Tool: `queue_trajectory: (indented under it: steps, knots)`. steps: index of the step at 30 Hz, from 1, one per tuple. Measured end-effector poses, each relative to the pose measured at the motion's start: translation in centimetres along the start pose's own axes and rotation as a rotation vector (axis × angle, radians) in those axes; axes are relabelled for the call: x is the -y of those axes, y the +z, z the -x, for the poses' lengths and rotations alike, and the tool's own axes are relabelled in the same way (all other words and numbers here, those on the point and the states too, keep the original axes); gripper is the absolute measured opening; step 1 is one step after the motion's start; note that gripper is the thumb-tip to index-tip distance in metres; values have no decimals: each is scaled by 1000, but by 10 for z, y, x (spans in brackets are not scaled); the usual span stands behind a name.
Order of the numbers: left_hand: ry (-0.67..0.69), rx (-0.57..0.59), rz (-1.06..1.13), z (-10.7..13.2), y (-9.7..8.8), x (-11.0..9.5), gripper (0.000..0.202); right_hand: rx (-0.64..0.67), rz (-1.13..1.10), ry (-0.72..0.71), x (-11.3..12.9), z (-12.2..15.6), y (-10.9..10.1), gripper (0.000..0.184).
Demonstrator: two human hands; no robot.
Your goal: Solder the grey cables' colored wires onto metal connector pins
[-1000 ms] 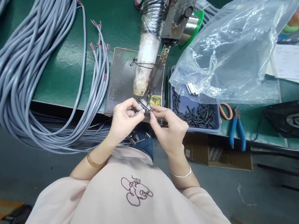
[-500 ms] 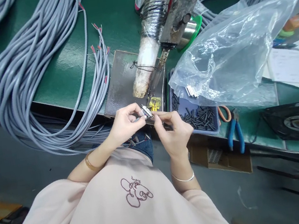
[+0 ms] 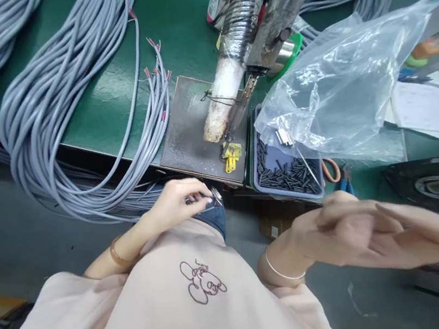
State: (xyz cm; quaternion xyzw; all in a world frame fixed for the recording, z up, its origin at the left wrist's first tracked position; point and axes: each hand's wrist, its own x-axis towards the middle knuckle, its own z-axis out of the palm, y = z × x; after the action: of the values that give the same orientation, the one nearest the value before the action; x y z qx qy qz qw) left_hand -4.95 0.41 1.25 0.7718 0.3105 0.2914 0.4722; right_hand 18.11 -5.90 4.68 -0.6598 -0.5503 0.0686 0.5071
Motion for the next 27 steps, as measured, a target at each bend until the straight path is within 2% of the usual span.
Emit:
queue_trajectory:
  steps: [2, 4, 6, 8, 10, 12, 15, 18, 20, 22, 24, 27]
  knots:
    - [24, -254, -146, 8, -21, 0, 13, 8, 13, -12, 5, 2, 5, 28]
    - [-25, -451, -455, 18, -43, 3, 28, 11, 24, -34, 9, 3, 12, 26]
    - [-163, -514, -725, 30, -59, 11, 54, 1, 27, -76, 12, 4, 17, 21]
    - [-266, -461, -860, 41, -66, 22, 64, -14, 9, -143, 13, 4, 21, 13]
    - [-304, -421, -894, 48, -67, 34, 55, -18, -33, -209, 14, 3, 22, 8]
    - [-290, -465, -860, 50, -66, 45, 45, -22, -78, -278, 15, 3, 20, 7]
    - [-211, -655, -736, 45, -71, 54, 43, -74, -125, -439, 20, 4, 13, 9]
    - [-148, -861, -711, 34, -79, 57, 46, -76, -78, -548, 29, 6, 1, 20]
    - [-142, -894, -743, 27, -81, 59, 45, -7, 55, -515, 33, 5, -6, 23]
    - [-128, -825, -763, 23, -80, 62, 43, 84, 262, -427, 29, 1, -12, 22]
    - [-79, -761, -774, 23, -78, 64, 41, 160, 496, -310, 15, -9, -15, 22]
    - [0, -816, -762, 26, -77, 63, 38, 211, 729, -153, -21, -33, -14, 21]
